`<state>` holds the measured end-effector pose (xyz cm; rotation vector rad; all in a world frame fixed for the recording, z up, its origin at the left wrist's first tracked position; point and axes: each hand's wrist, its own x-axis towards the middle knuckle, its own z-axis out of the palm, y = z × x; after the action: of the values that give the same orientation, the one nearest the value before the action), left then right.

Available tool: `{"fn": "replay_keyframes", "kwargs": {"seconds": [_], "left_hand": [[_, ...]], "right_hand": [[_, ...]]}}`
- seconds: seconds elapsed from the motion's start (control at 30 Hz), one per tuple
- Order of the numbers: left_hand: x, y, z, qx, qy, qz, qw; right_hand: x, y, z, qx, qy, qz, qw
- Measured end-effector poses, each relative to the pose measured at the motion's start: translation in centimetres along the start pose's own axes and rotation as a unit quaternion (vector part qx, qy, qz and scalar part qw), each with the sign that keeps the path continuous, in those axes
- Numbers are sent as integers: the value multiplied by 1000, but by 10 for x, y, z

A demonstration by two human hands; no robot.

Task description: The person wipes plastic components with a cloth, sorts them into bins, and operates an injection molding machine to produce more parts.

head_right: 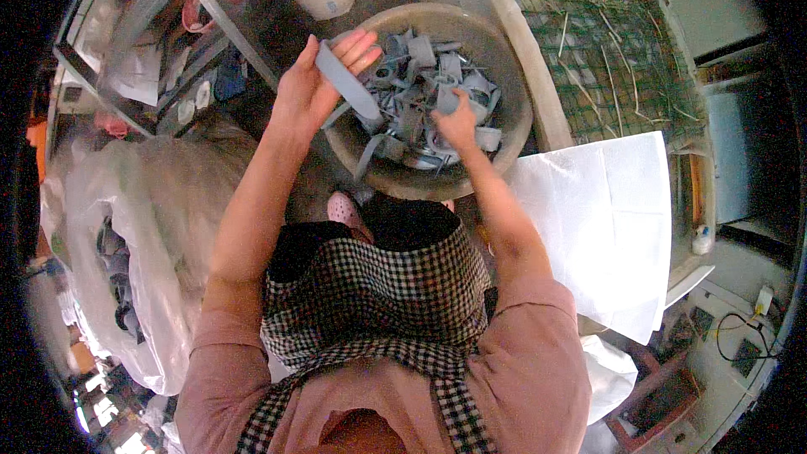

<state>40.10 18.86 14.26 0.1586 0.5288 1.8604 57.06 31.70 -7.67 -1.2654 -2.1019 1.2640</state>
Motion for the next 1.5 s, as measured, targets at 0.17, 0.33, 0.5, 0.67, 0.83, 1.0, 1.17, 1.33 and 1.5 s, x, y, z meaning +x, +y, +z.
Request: {"fn": "replay_keyframes", "kwargs": {"seconds": [0.17,0.33,0.5,0.67,0.83,1.0,1.17,1.33,1.5], "left_hand": [[-22,4,36,2,12,13,1000],[-51,9,29,309,68,25,948],[-76,-7,44,428,66,-1,901],[-82,14,58,363,10,-100,926],[-86,26,66,294,7,-89,952],[-90,-2,64,377,9,-81,923],[-72,-36,50,559,34,52,827],[-76,-50,36,632,71,152,757],[-68,-78,28,724,13,227,651]], "right_hand": [[27,-33,-52,469,-72,32,880],[5,-133,-102,628,-175,87,754],[4,-167,-112,597,-217,158,756],[7,-170,-103,545,-305,216,751],[17,-170,-105,551,-345,211,730],[8,-182,-100,513,-331,207,764],[16,-161,-104,180,-63,-64,980],[-45,-196,-123,-170,-9,-384,908],[-29,-195,-125,-241,14,-364,900]]}}
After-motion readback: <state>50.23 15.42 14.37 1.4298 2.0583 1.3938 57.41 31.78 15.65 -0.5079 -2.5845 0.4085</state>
